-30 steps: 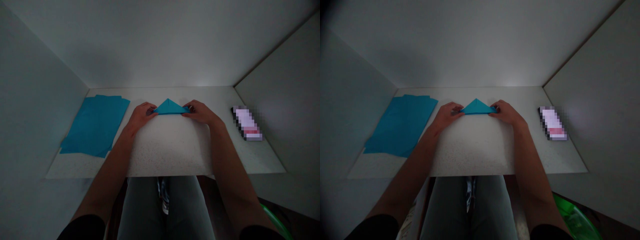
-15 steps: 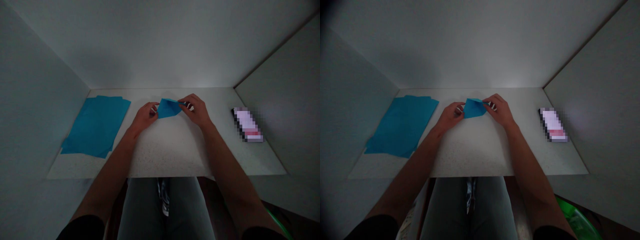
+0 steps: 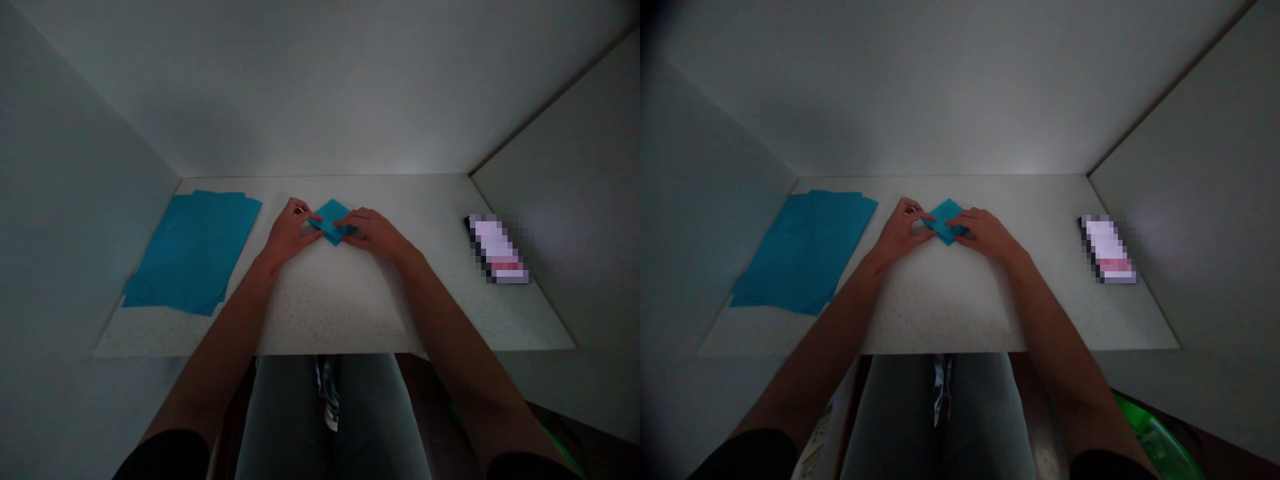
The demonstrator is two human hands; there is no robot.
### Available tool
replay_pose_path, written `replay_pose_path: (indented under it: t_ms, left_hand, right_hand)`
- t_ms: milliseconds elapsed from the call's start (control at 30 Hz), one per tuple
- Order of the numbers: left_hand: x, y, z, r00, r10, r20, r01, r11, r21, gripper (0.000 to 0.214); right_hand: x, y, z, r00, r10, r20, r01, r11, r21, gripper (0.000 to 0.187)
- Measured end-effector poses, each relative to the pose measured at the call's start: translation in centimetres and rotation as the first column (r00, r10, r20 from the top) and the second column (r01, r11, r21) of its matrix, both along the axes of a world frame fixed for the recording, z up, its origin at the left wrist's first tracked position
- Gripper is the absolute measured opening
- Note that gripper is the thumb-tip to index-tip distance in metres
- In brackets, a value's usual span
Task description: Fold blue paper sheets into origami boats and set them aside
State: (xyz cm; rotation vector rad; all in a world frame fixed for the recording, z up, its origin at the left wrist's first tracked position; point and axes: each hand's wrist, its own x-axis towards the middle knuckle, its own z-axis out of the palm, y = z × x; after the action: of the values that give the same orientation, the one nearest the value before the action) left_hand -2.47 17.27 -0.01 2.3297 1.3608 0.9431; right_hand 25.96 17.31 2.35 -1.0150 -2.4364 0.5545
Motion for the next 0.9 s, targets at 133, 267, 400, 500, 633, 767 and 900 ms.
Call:
replay_pose_path:
  t_ms: [133,267,400,500,633,767,900]
  left_hand:
    - [0.0,0.2,0.0,0.995,-0.055,-0.082,0.054,0.998,-0.016,0.018]
    - [0.2,0.4,-0.1,0.996,-0.071,-0.06,0.067,0.996,-0.063,0.015]
    - [0.3,0.3,0.2,0.997,-0.077,-0.032,0.073,0.992,-0.107,0.012]
    - [0.4,0.2,0.5,0.997,-0.071,0.025,0.074,0.986,-0.151,0.012]
    - [0.5,0.1,0.6,0.993,-0.064,0.095,0.08,0.982,-0.171,0.024]
    - [0.5,0.2,0.5,0.998,-0.056,0.035,0.06,0.987,-0.146,0.024]
    - [0.6,0.1,0.4,0.999,-0.046,-0.017,0.043,0.989,-0.143,0.015]
  right_hand:
    - [0.9,0.7,-0.8,0.994,-0.096,0.045,0.096,0.995,0.018,0.034]
    - [1.6,1.1,-0.8,0.99,-0.138,0.038,0.137,0.99,0.022,0.027]
    - [1.5,1.0,-0.5,0.983,-0.181,-0.02,0.179,0.981,-0.07,0.026]
    - [1.3,0.8,-0.6,0.97,-0.237,-0.057,0.225,0.959,-0.173,0.031]
    - [1.5,0.9,-1.2,0.957,-0.288,-0.04,0.28,0.95,-0.135,0.033]
    - [2.0,1.0,-1.5,0.928,-0.372,0.026,0.372,0.927,-0.033,0.029]
    - [2.6,1.0,-1.3,0.932,-0.356,0.066,0.36,0.93,-0.071,0.034]
